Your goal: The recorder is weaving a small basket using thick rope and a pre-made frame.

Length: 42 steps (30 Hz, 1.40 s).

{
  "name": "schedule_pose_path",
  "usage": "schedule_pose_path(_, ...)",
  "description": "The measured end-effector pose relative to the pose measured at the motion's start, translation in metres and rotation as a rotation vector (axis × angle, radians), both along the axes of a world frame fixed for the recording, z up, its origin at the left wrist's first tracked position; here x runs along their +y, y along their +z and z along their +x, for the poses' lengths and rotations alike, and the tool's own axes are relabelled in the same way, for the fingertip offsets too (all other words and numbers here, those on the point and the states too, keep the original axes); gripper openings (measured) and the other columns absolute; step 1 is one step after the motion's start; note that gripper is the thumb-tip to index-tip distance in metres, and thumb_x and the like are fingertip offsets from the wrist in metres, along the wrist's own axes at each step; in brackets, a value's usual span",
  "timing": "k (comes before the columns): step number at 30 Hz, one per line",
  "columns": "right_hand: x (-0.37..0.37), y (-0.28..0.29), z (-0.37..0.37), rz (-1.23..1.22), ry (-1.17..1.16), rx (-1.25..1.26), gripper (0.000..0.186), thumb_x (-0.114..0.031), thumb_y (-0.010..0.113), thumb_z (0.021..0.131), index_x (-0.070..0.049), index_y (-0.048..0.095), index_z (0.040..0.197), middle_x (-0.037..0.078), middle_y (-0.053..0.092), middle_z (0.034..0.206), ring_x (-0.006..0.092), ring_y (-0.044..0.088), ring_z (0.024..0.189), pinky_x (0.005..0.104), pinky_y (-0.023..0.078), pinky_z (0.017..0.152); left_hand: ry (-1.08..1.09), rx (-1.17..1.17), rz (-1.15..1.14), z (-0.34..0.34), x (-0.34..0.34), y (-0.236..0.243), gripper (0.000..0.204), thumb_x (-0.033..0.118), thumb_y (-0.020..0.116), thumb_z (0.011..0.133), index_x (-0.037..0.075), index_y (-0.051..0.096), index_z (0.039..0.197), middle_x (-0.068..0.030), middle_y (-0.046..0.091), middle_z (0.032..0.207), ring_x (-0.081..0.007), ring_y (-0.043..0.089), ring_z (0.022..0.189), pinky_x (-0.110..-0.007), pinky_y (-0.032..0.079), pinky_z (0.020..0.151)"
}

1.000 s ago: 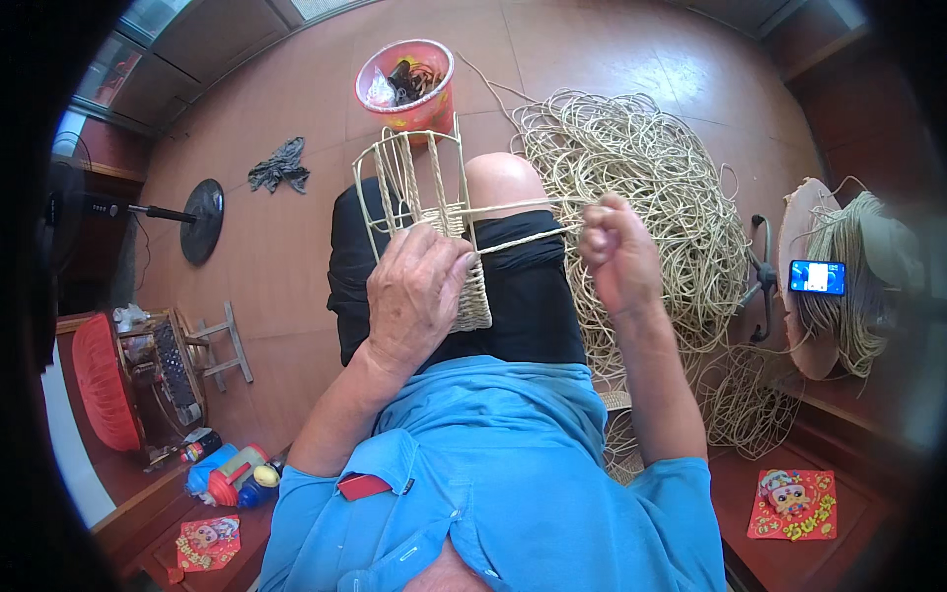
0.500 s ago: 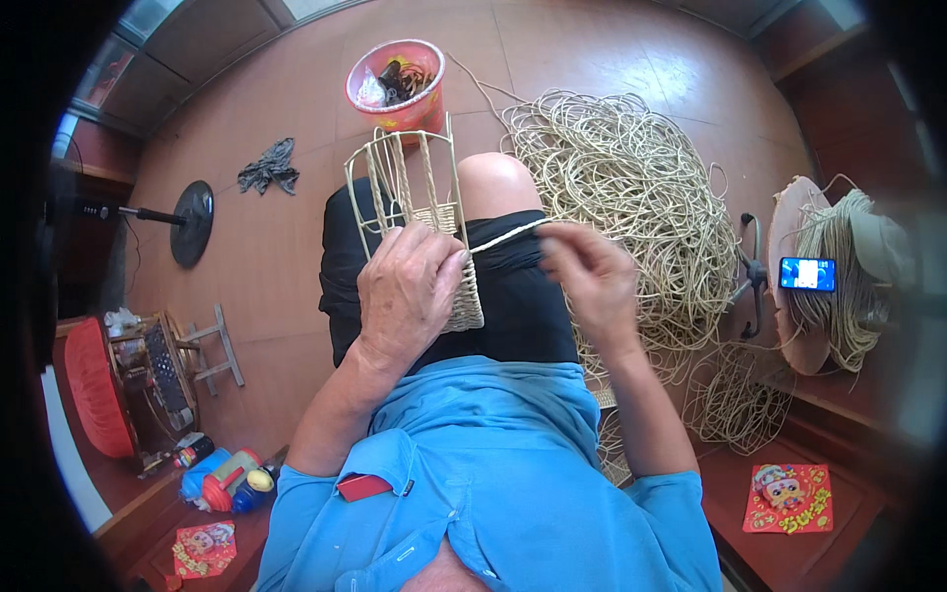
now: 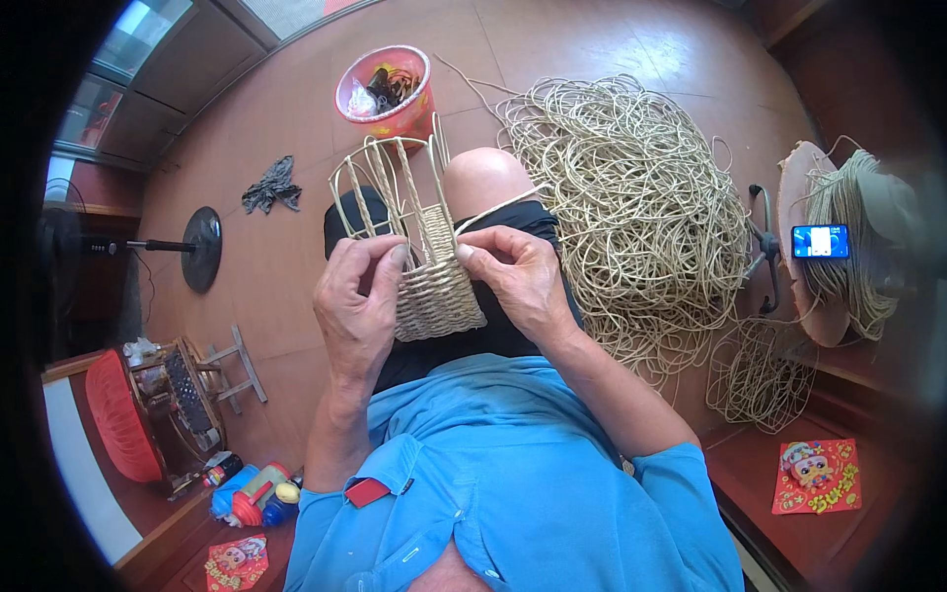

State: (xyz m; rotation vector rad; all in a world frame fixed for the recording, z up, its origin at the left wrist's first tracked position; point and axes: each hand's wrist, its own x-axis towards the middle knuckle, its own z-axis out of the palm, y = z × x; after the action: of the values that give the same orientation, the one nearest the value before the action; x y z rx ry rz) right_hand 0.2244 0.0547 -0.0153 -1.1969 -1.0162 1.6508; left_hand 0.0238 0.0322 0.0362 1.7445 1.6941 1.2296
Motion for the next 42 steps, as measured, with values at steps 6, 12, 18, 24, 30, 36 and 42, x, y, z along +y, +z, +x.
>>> schedule_pose_path(6, 0.002, 0.0, -0.003, -0.067, 0.019, 0.23, 0.03, -0.013, 0.076, 0.105, 0.001, 0.069, 0.13, 0.005, 0.077, 0.115, 0.0082, 0.069, 0.102, 0.0258, 0.056, 0.092, -0.076, 0.045, -0.067, 0.004, 0.003, 0.0, 0.017, 0.002, 0.077, 0.096, 0.005, 0.078, 0.114, -0.011, 0.07, 0.093, -0.024, 0.071, 0.079, -0.036, 0.056, 0.072)
schedule_pose_path(12, 0.007, -0.006, -0.001, -0.137, 0.025, 0.307, 0.029, -0.01, 0.075, 0.104, -0.004, 0.063, 0.129, 0.0, 0.072, 0.112, 0.0058, 0.065, 0.099, 0.023, 0.052, 0.086, -0.218, 0.328, 0.011, 0.011, 0.012, -0.001, 0.031, 0.005, 0.074, 0.097, 0.009, 0.074, 0.128, -0.0151, 0.074, 0.102, -0.0311, 0.074, 0.09, -0.041, 0.058, 0.081)
schedule_pose_path(18, 0.009, -0.013, -0.001, -0.109, 0.061, 0.342, 0.027, -0.008, 0.074, 0.103, -0.004, 0.062, 0.128, -0.001, 0.07, 0.108, 0.0059, 0.064, 0.098, 0.0229, 0.052, 0.086, -0.2, 0.328, -0.126, 0.016, 0.012, 0.005, 0.02, 0.015, 0.073, 0.102, 0.01, 0.073, 0.121, -0.016, 0.078, 0.095, -0.0342, 0.079, 0.087, -0.045, 0.059, 0.074)
schedule_pose_path(24, 0.005, -0.016, -0.002, -0.067, 0.042, 0.358, 0.024, -0.01, 0.075, 0.105, -0.005, 0.062, 0.125, 0.001, 0.07, 0.111, 0.0087, 0.067, 0.103, 0.0258, 0.054, 0.092, -0.106, 0.411, -0.147, 0.029, 0.013, 0.0, 0.016, 0.023, 0.073, 0.104, 0.01, 0.074, 0.114, -0.0136, 0.076, 0.08, -0.0349, 0.078, 0.076, -0.045, 0.057, 0.066)
schedule_pose_path(30, -0.003, -0.015, -0.004, 0.028, 0.003, 0.256, 0.02, -0.008, 0.072, 0.107, -0.002, 0.062, 0.123, 0.003, 0.072, 0.112, 0.008, 0.068, 0.103, 0.0266, 0.056, 0.093, -0.026, 0.1, -0.35, 0.027, 0.003, 0.001, 0.013, 0.021, 0.071, 0.104, 0.008, 0.074, 0.104, -0.0124, 0.072, 0.076, -0.0298, 0.075, 0.071, -0.043, 0.057, 0.065)
schedule_pose_path(36, -0.014, 0.0, -0.012, 0.41, -0.083, -0.22, 0.019, -0.002, 0.075, 0.101, -0.005, 0.073, 0.12, 0.007, 0.072, 0.11, 0.017, 0.071, 0.098, 0.0305, 0.058, 0.087, -0.445, -0.784, -0.66, -0.003, -0.01, 0.0, 0.028, 0.031, 0.059, 0.117, 0.006, 0.066, 0.106, 0.0062, 0.056, 0.075, -0.0031, 0.048, 0.063, -0.022, 0.039, 0.056)
schedule_pose_path(42, -0.015, 0.008, -0.019, 1.024, 0.006, -0.775, 0.036, -0.001, 0.078, 0.09, -0.011, 0.078, 0.124, 0.007, 0.07, 0.116, 0.0259, 0.065, 0.096, 0.0394, 0.056, 0.084, -0.309, -0.663, -0.613, -0.052, -0.016, -0.005, 0.04, 0.043, 0.055, 0.118, 0.008, 0.068, 0.105, 0.006, 0.056, 0.073, -0.0022, 0.046, 0.06, -0.019, 0.037, 0.054)
